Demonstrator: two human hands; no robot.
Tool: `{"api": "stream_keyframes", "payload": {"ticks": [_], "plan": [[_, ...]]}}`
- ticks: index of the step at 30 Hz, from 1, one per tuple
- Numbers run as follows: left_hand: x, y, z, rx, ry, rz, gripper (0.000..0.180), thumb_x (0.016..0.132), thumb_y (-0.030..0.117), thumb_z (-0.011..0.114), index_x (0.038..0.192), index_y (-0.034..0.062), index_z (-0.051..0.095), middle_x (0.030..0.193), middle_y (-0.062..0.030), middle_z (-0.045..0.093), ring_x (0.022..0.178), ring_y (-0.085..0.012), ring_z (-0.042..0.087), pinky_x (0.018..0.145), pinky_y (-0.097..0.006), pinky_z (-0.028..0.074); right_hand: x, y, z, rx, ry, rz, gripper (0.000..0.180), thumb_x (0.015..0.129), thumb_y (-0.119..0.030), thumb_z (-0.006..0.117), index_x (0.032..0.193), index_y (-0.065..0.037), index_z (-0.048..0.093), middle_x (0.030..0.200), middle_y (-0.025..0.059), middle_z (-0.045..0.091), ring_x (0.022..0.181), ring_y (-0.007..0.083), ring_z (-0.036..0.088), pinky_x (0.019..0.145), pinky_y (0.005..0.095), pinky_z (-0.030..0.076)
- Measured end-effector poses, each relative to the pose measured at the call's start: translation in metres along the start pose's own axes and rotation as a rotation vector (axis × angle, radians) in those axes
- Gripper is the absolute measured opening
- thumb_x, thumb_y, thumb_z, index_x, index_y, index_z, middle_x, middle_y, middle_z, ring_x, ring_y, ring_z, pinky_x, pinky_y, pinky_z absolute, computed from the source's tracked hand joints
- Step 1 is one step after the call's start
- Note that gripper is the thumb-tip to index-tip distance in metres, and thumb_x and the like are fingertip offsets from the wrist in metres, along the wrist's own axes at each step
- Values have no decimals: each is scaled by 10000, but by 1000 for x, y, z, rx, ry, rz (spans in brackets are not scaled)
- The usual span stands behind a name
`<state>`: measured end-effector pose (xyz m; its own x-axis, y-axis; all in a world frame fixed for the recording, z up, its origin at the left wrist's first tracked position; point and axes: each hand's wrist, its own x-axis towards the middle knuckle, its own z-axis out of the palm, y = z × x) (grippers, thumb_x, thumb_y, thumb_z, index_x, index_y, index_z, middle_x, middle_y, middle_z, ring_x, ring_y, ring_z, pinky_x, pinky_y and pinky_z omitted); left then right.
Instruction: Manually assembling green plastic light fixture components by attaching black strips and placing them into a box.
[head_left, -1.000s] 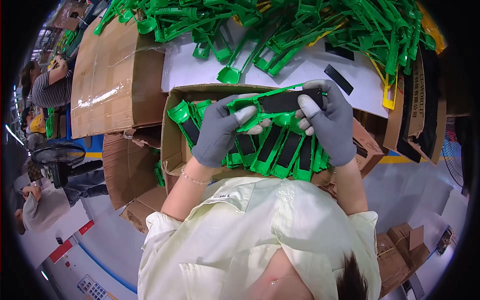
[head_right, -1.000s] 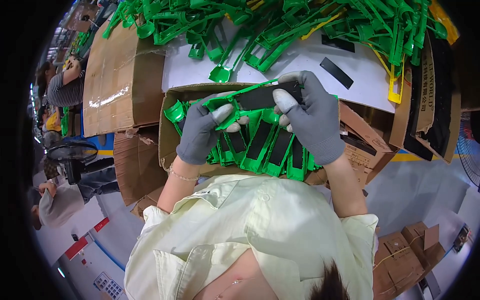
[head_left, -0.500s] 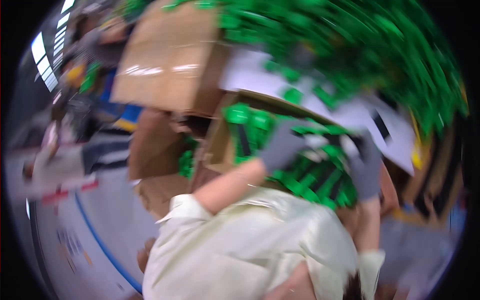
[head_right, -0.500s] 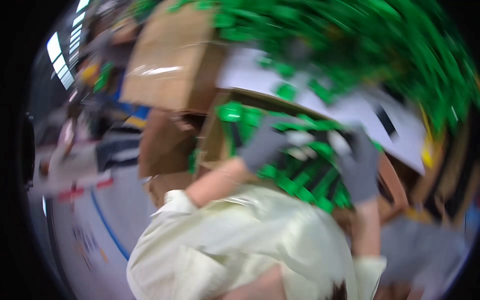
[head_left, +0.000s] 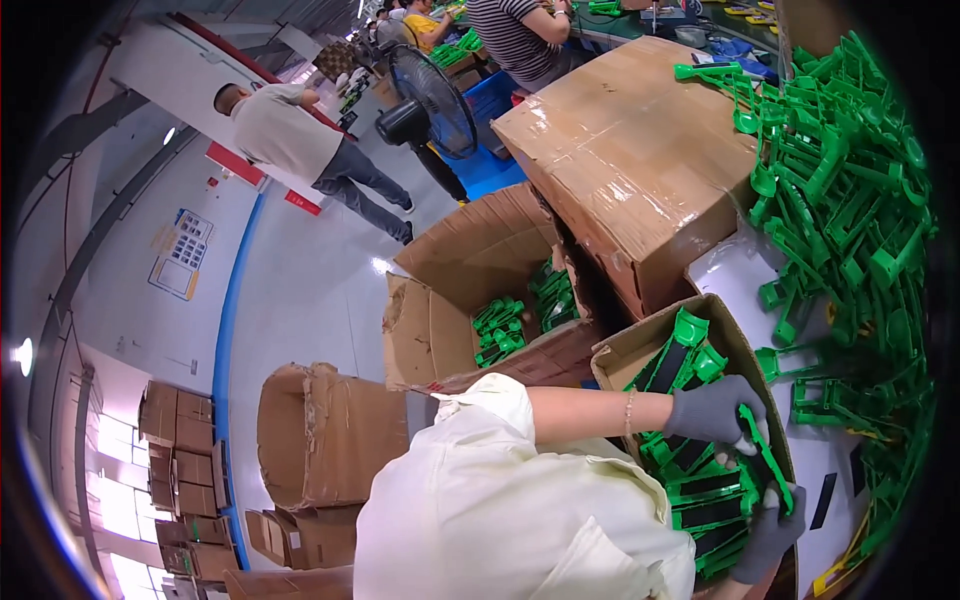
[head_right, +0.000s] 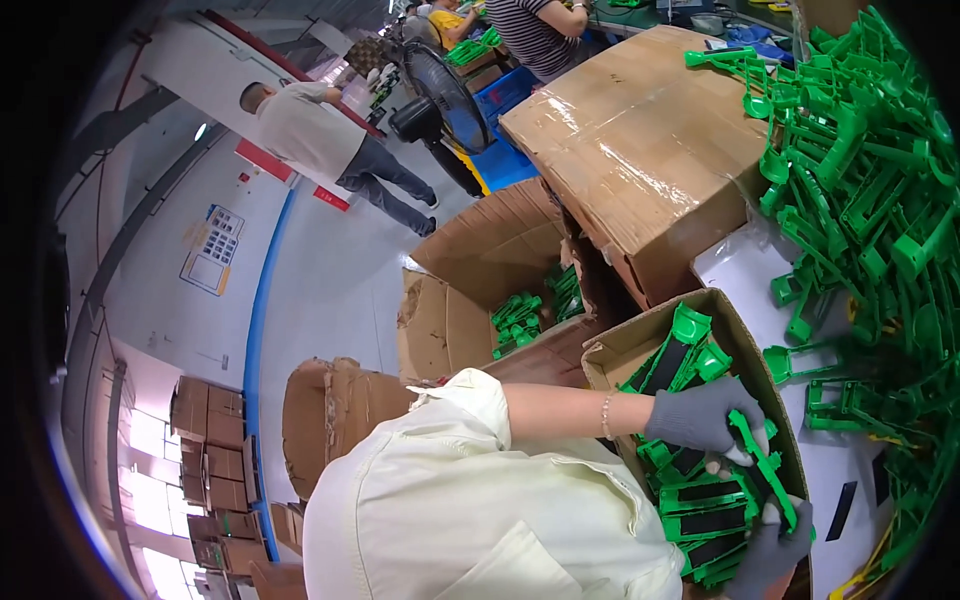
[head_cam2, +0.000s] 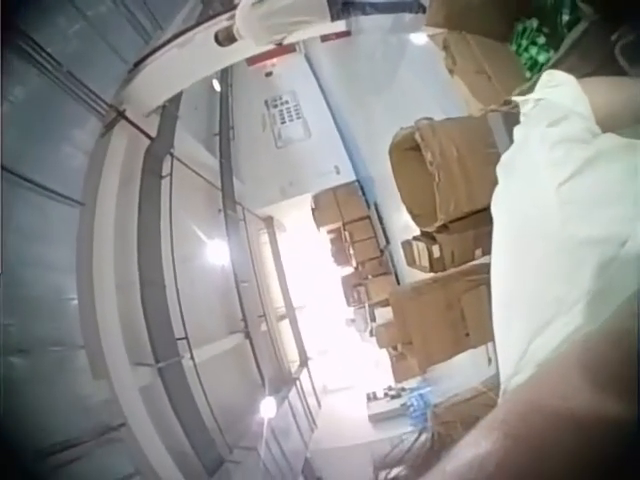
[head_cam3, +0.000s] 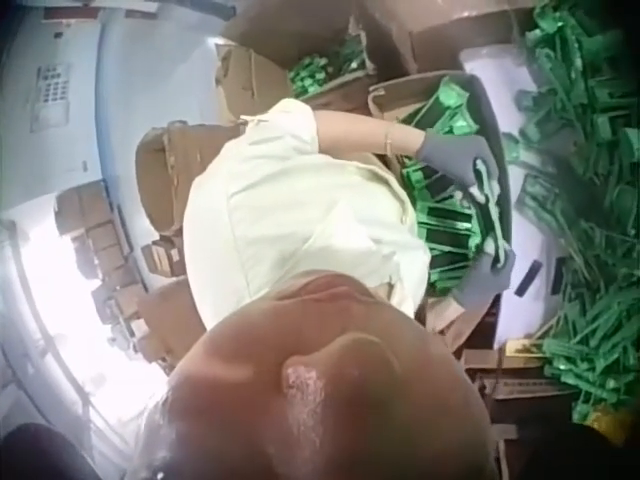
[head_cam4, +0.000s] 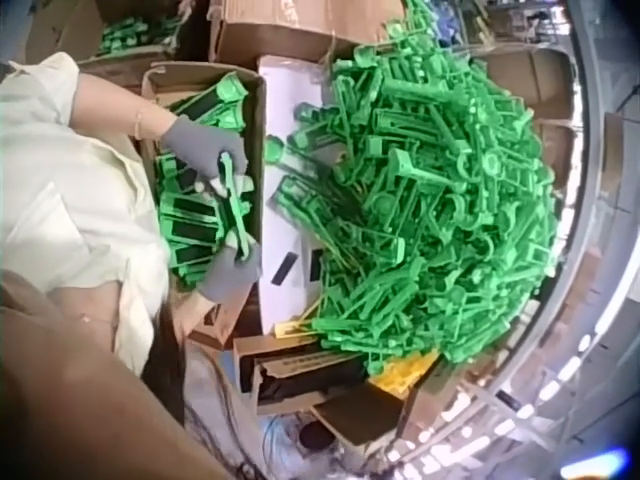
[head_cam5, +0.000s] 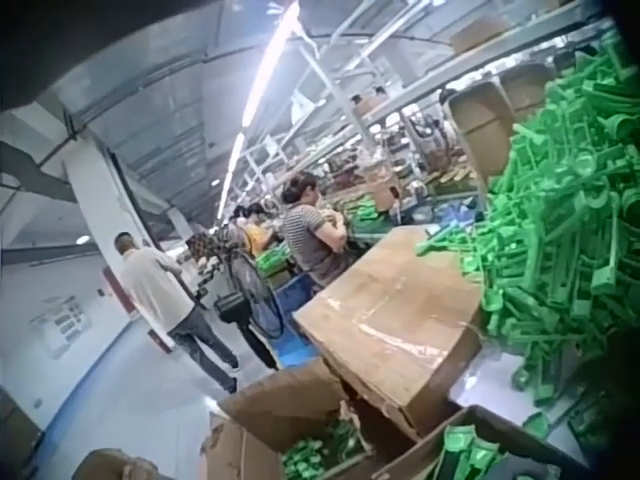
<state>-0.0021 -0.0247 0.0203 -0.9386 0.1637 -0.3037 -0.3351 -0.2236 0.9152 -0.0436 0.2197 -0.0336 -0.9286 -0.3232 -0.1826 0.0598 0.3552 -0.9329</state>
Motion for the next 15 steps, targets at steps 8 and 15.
{"api": "stream_keyframes", "payload": {"ticks": [8, 15], "plan": [[-30, 39, -91, 308, -106, -261, 180, 828, 46, 638, 996, 26, 577, 958, -47, 598, 789, -134, 627, 660, -245, 553, -19, -30, 31, 70, -165, -24, 400, 819, -242, 654, 1111, 7, 542, 839, 53, 590, 737, 120, 560, 636, 236, 435], [7, 58, -95, 1014, -57, -545, 362, 705, 209, 746, 991, 46, 595, 730, -88, 647, 562, -151, 629, 488, -255, 473, -12, -8, -17, -21, 141, -34, 327, 829, -198, 625, 1100, -27, 558, 719, -6, 548, 579, 40, 463, 527, 181, 371]]}}
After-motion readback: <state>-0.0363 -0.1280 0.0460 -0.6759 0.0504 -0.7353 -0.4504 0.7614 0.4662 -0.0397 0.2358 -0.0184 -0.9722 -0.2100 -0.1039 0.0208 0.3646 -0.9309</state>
